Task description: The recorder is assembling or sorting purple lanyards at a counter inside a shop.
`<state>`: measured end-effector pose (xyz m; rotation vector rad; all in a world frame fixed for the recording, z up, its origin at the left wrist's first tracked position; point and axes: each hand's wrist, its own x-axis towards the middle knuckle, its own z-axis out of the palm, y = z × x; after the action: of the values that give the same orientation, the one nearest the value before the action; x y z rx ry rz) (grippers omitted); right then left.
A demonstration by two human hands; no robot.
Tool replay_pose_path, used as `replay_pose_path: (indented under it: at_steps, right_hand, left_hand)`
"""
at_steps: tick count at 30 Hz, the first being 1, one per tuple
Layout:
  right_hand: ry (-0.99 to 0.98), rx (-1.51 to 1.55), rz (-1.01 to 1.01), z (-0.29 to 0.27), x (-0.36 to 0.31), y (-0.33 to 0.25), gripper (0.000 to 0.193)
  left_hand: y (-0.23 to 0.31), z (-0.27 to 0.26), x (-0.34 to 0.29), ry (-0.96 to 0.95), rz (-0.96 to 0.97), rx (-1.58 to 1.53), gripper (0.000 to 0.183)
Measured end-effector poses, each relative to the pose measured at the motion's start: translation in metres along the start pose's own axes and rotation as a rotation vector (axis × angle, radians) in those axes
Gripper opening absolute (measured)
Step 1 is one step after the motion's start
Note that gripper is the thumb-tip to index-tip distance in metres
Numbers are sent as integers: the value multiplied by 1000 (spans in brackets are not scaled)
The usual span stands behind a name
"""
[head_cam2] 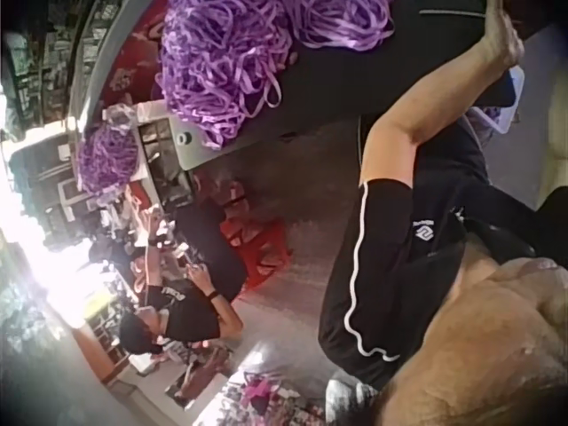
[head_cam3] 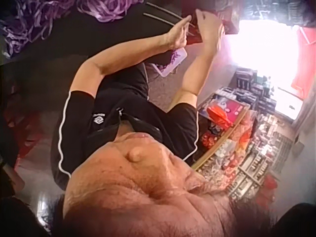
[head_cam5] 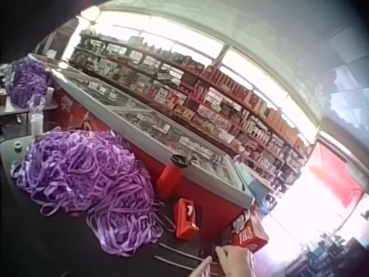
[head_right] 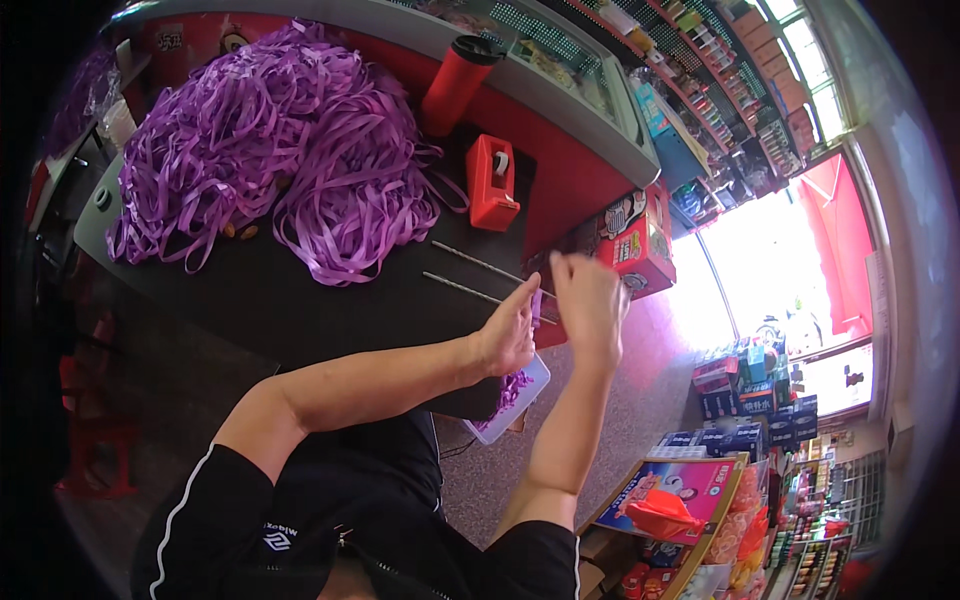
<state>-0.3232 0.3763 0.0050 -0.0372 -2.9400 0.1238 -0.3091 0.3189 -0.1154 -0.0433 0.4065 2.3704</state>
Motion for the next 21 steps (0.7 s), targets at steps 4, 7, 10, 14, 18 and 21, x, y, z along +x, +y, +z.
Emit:
replay_pose_path:
  at_steps: [4,7,10,14,18,21]
  right_hand:
    - [92,231,-151,20,71,-11,40]
    - [-62,441,-111,75,131,-5,39]
    - [-220,673,48,94,151,-9,37]
    - [-234,808,137,92,147,-13,37]
    - [-249,828,130,88,138,-24,32]
    - [-321,886,159,83,140,-22,26]
  left_hand:
    - [5,3,-6,-71,-14,11,109]
    - [4,-5,3,-145,34,31,114]
    - [5,-5,0,-142,30,-17,99]
    - [6,-6,2,-176,47,-33,68]
    - [8,-7,-1,-176,64,-34,65]
    - [9,0,-8,-193,72,-22,66]
